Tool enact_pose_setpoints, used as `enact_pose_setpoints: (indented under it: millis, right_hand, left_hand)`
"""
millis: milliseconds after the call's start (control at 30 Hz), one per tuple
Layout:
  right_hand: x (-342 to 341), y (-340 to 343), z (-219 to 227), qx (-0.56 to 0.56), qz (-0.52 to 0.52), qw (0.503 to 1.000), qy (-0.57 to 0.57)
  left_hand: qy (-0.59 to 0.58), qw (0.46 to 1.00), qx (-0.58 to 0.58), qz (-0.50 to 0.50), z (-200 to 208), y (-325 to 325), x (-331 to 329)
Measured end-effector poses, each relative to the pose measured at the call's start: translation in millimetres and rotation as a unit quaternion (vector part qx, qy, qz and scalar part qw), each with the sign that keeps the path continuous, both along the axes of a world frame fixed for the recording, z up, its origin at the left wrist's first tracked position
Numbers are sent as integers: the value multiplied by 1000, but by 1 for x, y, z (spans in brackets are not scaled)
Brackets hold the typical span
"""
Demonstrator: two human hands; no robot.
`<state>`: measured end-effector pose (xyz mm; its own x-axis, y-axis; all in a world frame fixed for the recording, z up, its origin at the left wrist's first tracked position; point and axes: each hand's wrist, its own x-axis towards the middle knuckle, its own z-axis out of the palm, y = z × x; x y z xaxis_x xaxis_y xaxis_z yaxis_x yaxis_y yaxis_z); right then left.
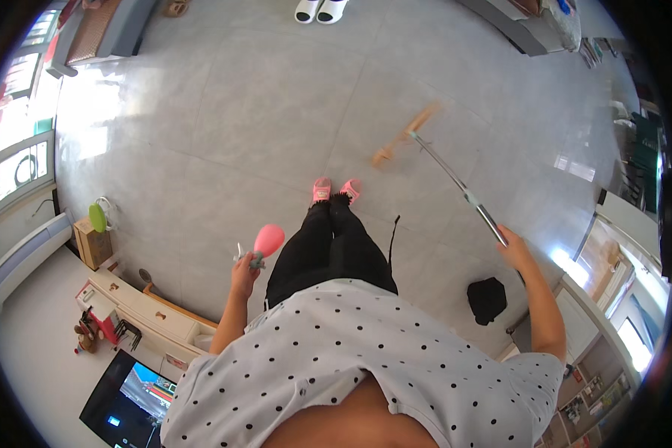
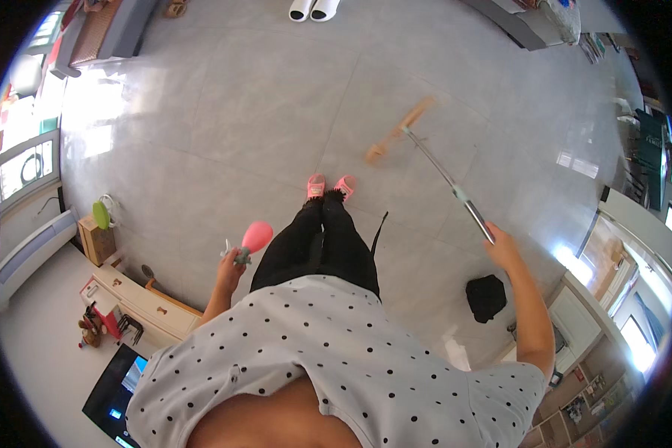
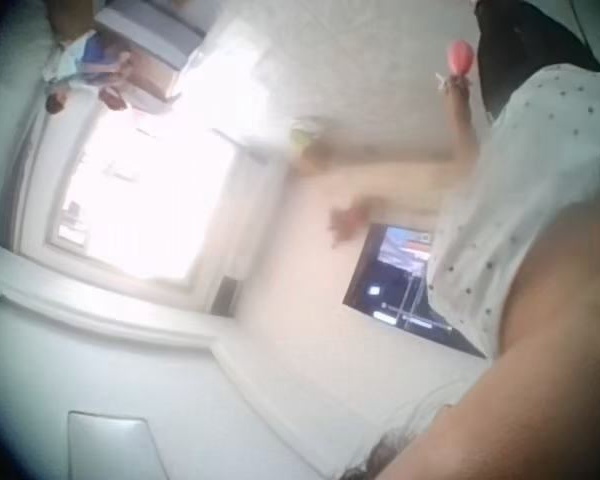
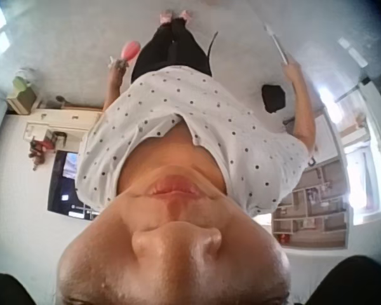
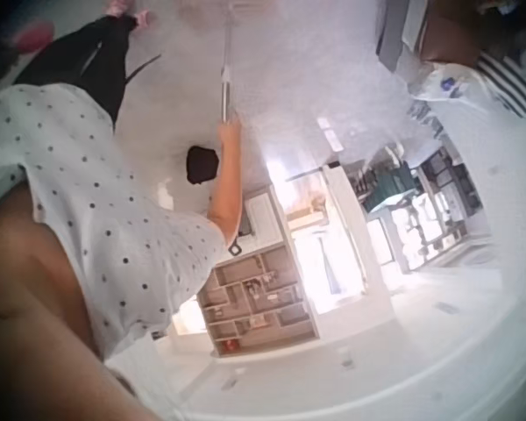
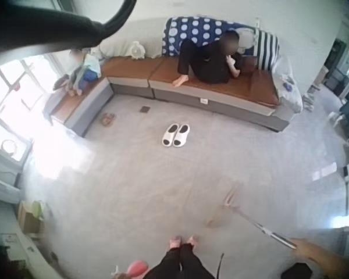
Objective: The person mops the tiled floor using a mop and a spray bottle. They spray the floor with liquid and then push the mop across the surface, moving around the room and occasionally repositioning slippers to clean underneath them.
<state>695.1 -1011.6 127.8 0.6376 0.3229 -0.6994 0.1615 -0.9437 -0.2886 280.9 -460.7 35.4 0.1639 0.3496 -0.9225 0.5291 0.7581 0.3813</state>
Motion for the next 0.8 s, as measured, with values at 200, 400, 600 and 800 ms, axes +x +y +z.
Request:
enact_pose_setpoints:
  millis: [200,400,600,800]
  right_hand:
    - [-14,132,-53,110,-3,991,79]
    - [-3,206,-155,77,68,992,66]
    - [17,146,-197,59,64,994,60]
    - [72,-79,-159,10,92,994,51]
  left_hand:
    - [-20,1000,14,-12,-15,-7,3]
    - [7,998,64,6,3,-22,-10]
    - [30,988,143,46,16,-81,-15]
    - [24,977,175,122,42,-205,-11]
